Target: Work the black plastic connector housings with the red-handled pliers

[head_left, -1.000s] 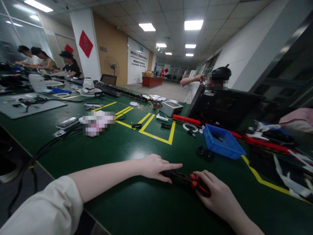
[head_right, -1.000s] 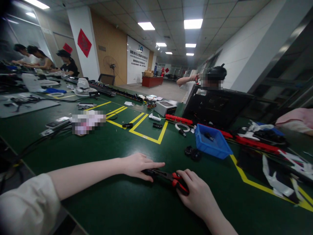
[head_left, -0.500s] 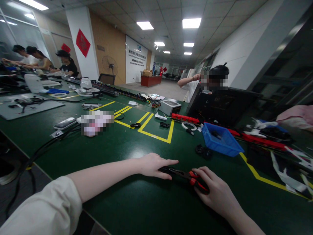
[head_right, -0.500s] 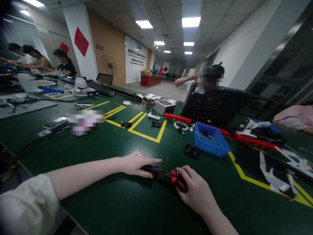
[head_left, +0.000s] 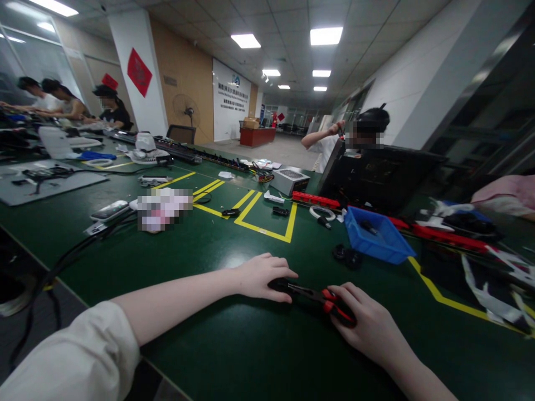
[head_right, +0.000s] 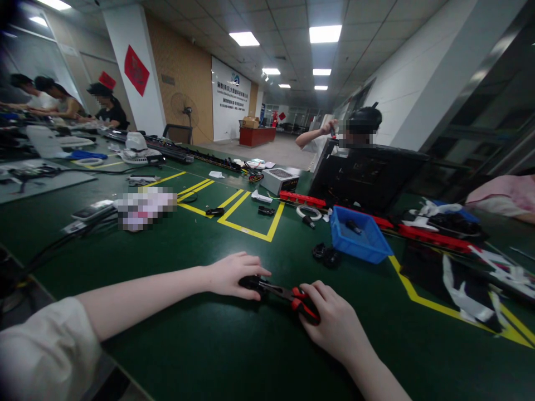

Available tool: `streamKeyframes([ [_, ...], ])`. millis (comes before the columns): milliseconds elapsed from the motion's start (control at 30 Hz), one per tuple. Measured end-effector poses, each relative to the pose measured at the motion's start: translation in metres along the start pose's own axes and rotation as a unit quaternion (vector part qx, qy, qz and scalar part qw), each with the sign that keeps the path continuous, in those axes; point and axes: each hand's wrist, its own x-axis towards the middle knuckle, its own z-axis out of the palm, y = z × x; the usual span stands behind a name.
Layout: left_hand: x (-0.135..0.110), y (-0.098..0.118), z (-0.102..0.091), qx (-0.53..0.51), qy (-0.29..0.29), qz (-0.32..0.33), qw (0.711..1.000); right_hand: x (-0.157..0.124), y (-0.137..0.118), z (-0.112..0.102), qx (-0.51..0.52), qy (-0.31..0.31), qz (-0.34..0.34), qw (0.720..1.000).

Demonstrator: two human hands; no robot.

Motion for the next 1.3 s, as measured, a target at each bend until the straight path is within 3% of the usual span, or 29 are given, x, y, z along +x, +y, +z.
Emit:
streamKeyframes([
  [333, -0.001, -0.001, 0.000, 0.012, -0.018, 0.017, 1.000, 0.001, 0.001, -0.006, 0.011, -0.031, -0.001, 0.999],
  [733, -0.001, -0.004, 0.002, 0.013, -0.015, 0.039, 0.999, 0.004, 0.000, -0.007, 0.013, -0.025, -0.006, 1.000],
  [1300, 0.000, -0.005, -0.004, 0.004, -0.040, 0.086, 0.995, -0.003, 0.031, 0.023, 0.008, 0.020, -0.034, 0.999],
])
